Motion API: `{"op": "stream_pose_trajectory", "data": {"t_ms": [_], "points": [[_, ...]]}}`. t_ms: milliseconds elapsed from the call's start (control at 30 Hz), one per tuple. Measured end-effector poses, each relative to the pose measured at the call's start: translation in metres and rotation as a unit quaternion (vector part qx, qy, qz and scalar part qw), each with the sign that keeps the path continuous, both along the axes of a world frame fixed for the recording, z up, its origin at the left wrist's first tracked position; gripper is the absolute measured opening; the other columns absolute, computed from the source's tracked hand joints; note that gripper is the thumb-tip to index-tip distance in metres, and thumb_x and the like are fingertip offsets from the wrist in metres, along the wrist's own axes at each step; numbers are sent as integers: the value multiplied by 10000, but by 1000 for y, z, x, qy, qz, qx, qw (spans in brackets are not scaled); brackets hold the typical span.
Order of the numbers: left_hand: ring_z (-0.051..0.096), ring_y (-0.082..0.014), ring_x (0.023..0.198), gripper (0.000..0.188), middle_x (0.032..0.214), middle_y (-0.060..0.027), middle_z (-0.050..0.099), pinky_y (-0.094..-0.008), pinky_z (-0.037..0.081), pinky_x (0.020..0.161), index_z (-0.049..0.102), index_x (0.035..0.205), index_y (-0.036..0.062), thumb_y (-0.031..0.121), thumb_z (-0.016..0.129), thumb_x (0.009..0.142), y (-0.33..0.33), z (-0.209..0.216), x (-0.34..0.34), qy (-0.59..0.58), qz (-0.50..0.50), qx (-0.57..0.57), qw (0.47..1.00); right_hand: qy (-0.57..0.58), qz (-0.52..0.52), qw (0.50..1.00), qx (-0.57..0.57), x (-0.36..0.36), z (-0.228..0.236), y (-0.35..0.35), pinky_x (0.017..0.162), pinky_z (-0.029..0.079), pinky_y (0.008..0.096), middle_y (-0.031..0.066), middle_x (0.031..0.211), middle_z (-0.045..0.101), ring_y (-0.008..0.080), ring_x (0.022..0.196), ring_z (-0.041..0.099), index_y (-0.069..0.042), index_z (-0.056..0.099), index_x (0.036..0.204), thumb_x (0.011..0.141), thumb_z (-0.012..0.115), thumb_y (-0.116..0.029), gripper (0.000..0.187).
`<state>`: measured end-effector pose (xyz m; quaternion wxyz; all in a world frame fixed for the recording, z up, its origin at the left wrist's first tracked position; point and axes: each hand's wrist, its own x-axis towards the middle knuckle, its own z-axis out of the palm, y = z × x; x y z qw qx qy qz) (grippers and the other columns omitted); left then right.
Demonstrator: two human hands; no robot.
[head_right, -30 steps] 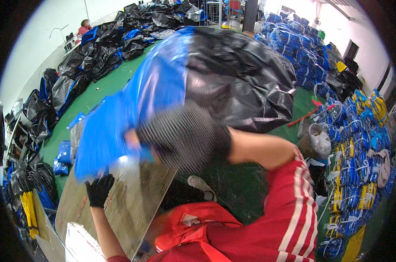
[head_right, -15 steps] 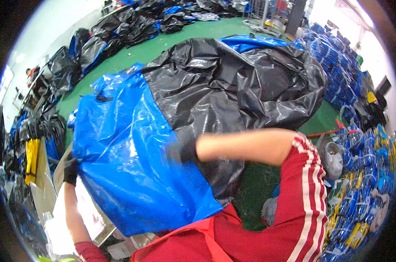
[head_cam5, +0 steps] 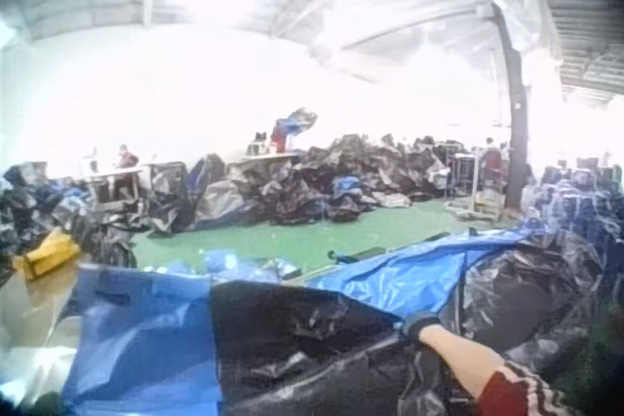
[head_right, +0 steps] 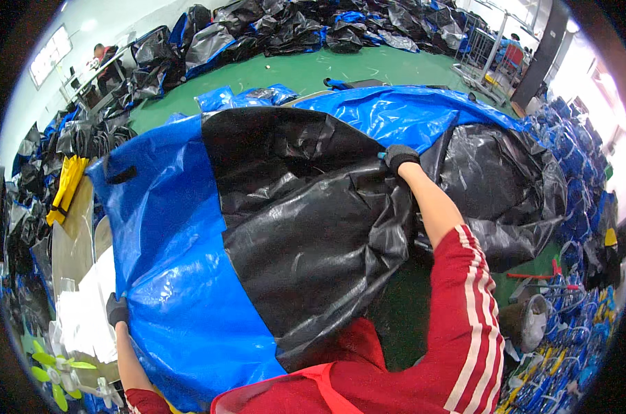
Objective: The person repeatedly picks a blue and black pouch, places it into a clear plastic bag, seals the bag, and sets it aside on the table. The cycle repeats with multiple pouches in a warehouse-like setting.
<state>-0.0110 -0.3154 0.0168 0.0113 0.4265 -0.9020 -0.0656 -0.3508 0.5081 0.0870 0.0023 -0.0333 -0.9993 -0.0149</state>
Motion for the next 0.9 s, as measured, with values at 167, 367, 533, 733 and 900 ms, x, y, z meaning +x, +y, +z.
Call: {"op": "stream_pose_trajectory", "data": {"t_ms": [167, 367, 533, 733, 900], "points": [[324, -402, 1349, 811, 1453, -253, 343, -490, 189, 1134, 315, 1429, -5, 450, 603, 823, 148, 1, -58, 50, -217, -182, 958, -17, 53, 995, 81, -59, 29, -35, 893, 482, 455, 291, 1172, 585, 392, 1059, 605, 22, 499, 1268, 805, 609, -333, 593], [268, -414, 1370, 737, 1464, -218, 336, -610, 111, 1108, 426, 1378, 109, 596, 529, 834, 382, 11, -132, 162, -580, -17, 798, -57, 167, 982, -64, -131, 31, -197, 1040, 398, 409, 267, 1370, 451, 362, 1259, 472, 6, 337, 1418, 576, 713, -718, 1173], [159, -430, 1411, 764, 1507, -204, 265, -614, 79, 1112, 413, 1410, 187, 629, 545, 802, 414, -6, -188, 144, -682, -10, 717, 495, 369, 785, -45, -31, 116, -267, 599, 499, 416, 142, 782, 631, 292, 722, 639, -94, 614, 850, 853, 486, -158, 144], [248, -393, 1375, 695, 1455, -167, 354, -605, 106, 1100, 466, 1379, 261, 596, 571, 778, 396, -18, -218, 197, -722, 19, 663, 183, 544, 815, -78, 164, 87, -151, 787, 484, 407, 173, 1031, 650, 346, 856, 637, -118, 522, 1292, 923, 496, -317, 421], [297, -381, 1339, 650, 1422, -166, 391, -575, 155, 1085, 483, 1361, 240, 541, 577, 792, 316, -19, -125, 124, -625, 29, 771, -120, 451, 882, 56, 229, 15, -98, 758, 466, 437, 105, 852, 615, 281, 857, 597, -174, 566, 1284, 883, 521, -192, 403]]}}
